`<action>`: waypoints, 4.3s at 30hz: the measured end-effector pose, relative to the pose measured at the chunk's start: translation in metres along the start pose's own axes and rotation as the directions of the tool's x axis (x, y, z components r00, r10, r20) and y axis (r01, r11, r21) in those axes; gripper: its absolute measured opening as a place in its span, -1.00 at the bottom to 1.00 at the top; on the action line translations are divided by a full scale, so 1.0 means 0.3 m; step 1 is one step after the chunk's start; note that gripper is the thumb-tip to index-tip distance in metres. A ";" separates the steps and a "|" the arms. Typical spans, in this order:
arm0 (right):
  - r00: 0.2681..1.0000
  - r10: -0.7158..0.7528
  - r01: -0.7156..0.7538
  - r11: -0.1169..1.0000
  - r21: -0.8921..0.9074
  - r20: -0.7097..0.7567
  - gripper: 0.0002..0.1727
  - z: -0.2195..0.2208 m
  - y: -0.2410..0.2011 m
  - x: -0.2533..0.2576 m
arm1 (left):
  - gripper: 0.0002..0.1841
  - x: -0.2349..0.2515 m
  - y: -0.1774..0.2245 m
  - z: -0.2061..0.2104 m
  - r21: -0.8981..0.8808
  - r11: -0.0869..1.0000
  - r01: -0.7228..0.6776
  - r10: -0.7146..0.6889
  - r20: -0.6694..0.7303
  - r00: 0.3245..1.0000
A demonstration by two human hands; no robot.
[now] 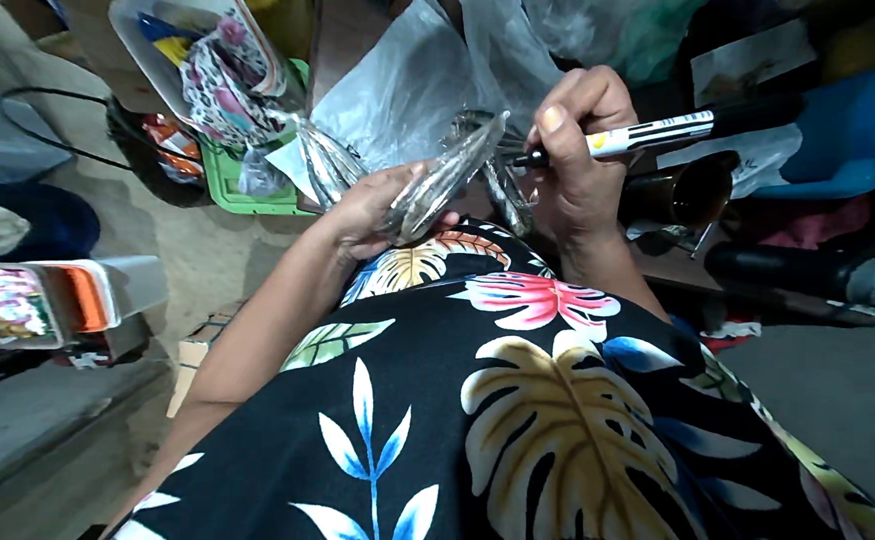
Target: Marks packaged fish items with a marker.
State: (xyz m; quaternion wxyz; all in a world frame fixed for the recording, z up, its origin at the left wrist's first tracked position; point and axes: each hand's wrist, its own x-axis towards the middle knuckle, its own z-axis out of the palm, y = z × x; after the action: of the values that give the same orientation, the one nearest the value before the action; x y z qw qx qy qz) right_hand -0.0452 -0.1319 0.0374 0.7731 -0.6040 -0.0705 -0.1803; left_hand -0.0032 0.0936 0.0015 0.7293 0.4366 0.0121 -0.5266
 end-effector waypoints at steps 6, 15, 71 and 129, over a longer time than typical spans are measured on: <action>0.999 0.033 -0.032 0.999 0.033 -0.037 -0.79 0.001 0.009 -0.001 | -0.10 0.005 0.026 -0.017 -0.259 0.965 0.050 -0.048 0.015 0.999; 0.997 0.072 -0.072 0.997 0.004 -0.040 -0.79 -0.006 0.023 -0.003 | -0.81 -0.013 0.028 -0.008 0.150 0.989 -0.006 0.008 -0.016 1.000; 0.959 0.106 -0.055 0.979 -0.195 0.261 -0.74 0.060 0.067 -0.023 | -0.62 0.001 -0.003 0.051 0.109 0.994 0.012 -0.021 0.080 0.997; 1.000 -0.014 0.013 0.999 -0.034 -0.021 -0.68 -0.065 0.078 0.051 | -0.63 0.048 0.057 -0.003 0.248 0.968 0.030 0.006 -0.143 0.990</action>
State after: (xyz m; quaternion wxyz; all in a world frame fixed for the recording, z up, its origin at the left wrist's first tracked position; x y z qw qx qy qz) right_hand -0.0245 -0.1488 0.0159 0.7624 -0.6144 -0.0633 -0.1929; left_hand 0.0168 0.0844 0.0049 0.6627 0.5615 0.0006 -0.4955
